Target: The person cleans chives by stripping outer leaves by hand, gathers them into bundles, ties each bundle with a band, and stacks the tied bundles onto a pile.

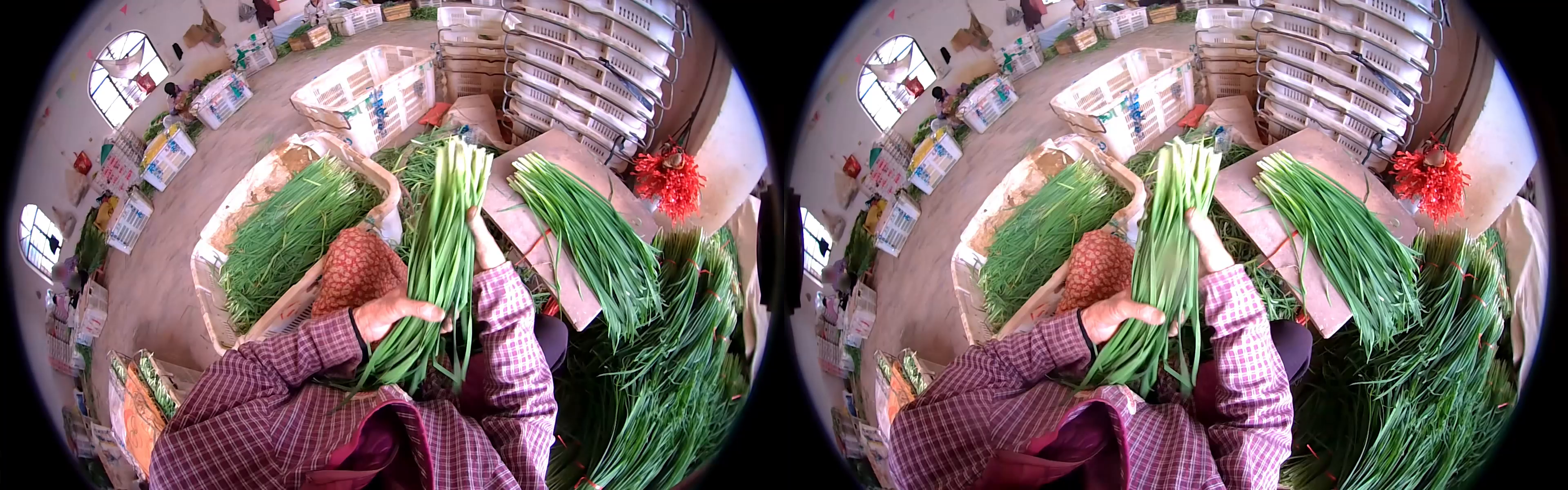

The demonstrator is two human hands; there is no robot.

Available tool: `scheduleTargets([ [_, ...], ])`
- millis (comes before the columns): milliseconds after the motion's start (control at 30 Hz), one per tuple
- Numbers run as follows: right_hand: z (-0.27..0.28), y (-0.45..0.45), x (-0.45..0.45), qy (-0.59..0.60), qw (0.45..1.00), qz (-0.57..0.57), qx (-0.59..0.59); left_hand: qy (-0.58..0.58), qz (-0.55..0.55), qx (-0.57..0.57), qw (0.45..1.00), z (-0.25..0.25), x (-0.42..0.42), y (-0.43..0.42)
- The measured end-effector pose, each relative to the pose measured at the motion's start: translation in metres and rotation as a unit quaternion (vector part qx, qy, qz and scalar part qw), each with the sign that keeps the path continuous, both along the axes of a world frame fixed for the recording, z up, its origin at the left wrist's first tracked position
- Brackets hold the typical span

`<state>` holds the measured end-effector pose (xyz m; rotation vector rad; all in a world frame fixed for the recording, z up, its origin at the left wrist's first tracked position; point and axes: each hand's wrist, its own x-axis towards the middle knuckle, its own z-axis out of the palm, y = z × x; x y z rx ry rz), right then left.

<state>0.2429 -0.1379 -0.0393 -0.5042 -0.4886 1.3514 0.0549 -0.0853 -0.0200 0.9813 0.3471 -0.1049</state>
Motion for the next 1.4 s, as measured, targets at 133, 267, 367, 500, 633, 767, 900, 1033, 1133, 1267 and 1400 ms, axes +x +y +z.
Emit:
scheduleTargets([
  [133, -0.019, -0.007, -0.016, -0.052, 0.994, -0.088, -0.028, -0.023, -0.108, 0.053, 0.992, -0.014, -0.019, 0.019],
  [267, -0.012, -0.006, -0.024, -0.060, 0.994, -0.086, -0.017, -0.038, -0.089, 0.112, 0.989, -0.011, -0.030, 0.106],
  [367, 0.003, 0.000, -0.030, -0.068, 0.996, -0.065, 0.010, -0.142, -0.044, 0.119, 0.982, 0.026, -0.003, 0.140],
  [500, 0.020, 0.014, -0.053, -0.247, 0.960, -0.132, -0.012, -0.163, -0.004, 0.176, 0.971, 0.059, 0.045, 0.123],
  [633, 0.020, 0.016, -0.050, -0.291, 0.946, -0.138, -0.019, -0.152, 0.026, 0.123, 0.980, 0.077, 0.069, 0.098],
  [767, 0.056, 0.003, -0.048, -0.204, 0.977, -0.060, 0.012, -0.140, 0.058, 0.112, 0.982, 0.098, 0.074, 0.093],
  [900, 0.069, 0.011, -0.027, -0.284, 0.956, -0.063, 0.040, -0.195, 0.076, 0.140, 0.968, 0.134, 0.084, 0.115],
  [1033, 0.051, 0.015, -0.018, -0.395, 0.909, -0.125, 0.044, -0.321, 0.103, 0.187, 0.923, 0.177, 0.083, 0.150],
  [1133, 0.014, -0.002, -0.001, -0.632, 0.737, -0.233, -0.047, -0.380, 0.137, 0.157, 0.901, 0.195, 0.074, 0.181],
  [1267, -0.044, -0.038, 0.032, -0.778, 0.540, -0.098, -0.307, -0.439, 0.171, 0.144, 0.870, 0.203, 0.066, 0.202],
  [1400, -0.015, -0.091, 0.047, -0.771, 0.533, -0.245, -0.248, -0.445, 0.155, 0.150, 0.869, 0.196, 0.064, 0.199],
])
